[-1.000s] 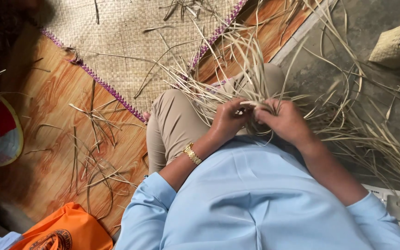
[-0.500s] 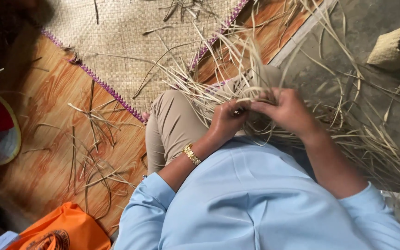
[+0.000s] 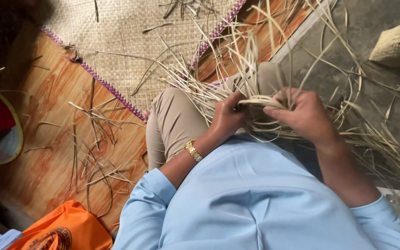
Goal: Weaving dried plant fibers into a small basket while sitting on the floor.
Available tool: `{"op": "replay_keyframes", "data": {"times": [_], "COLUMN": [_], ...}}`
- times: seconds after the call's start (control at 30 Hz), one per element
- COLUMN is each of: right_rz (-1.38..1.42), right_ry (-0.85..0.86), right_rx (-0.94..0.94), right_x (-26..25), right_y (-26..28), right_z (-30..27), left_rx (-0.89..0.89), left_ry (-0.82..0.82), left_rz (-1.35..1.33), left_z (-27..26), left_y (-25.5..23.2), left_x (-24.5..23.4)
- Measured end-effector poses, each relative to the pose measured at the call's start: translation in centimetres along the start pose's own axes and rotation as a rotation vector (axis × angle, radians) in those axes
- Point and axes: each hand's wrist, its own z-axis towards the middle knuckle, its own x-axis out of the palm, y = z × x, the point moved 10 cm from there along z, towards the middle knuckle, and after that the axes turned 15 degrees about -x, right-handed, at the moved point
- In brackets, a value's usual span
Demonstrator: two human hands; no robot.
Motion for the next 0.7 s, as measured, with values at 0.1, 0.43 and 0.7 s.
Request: {"op": "replay_keyframes", "data": {"times": [0.1, 0.43, 0.7], "right_rz": [-0.574, -0.764, -1.078], "right_ry": [0.244, 0.407, 0.673], "right_rx": [0.087, 0.046, 0.044], "right_x": [1.4, 3.1, 4.9], "right_y": [-0.5, 0.2, -4.7], "right_z": [0.1, -0.4, 0.2], "left_rx": [-0.112, -0.225, -0.078], "left_ry": [-0.020, 0.112, 0.184], "left_rz": [-0.037, -0.075, -0.104], "left_z": [1.0, 0.5, 0.5], "left_y": [1.4, 1.5, 0.6], "left_x": [-0.4, 0.1, -0.1]}}
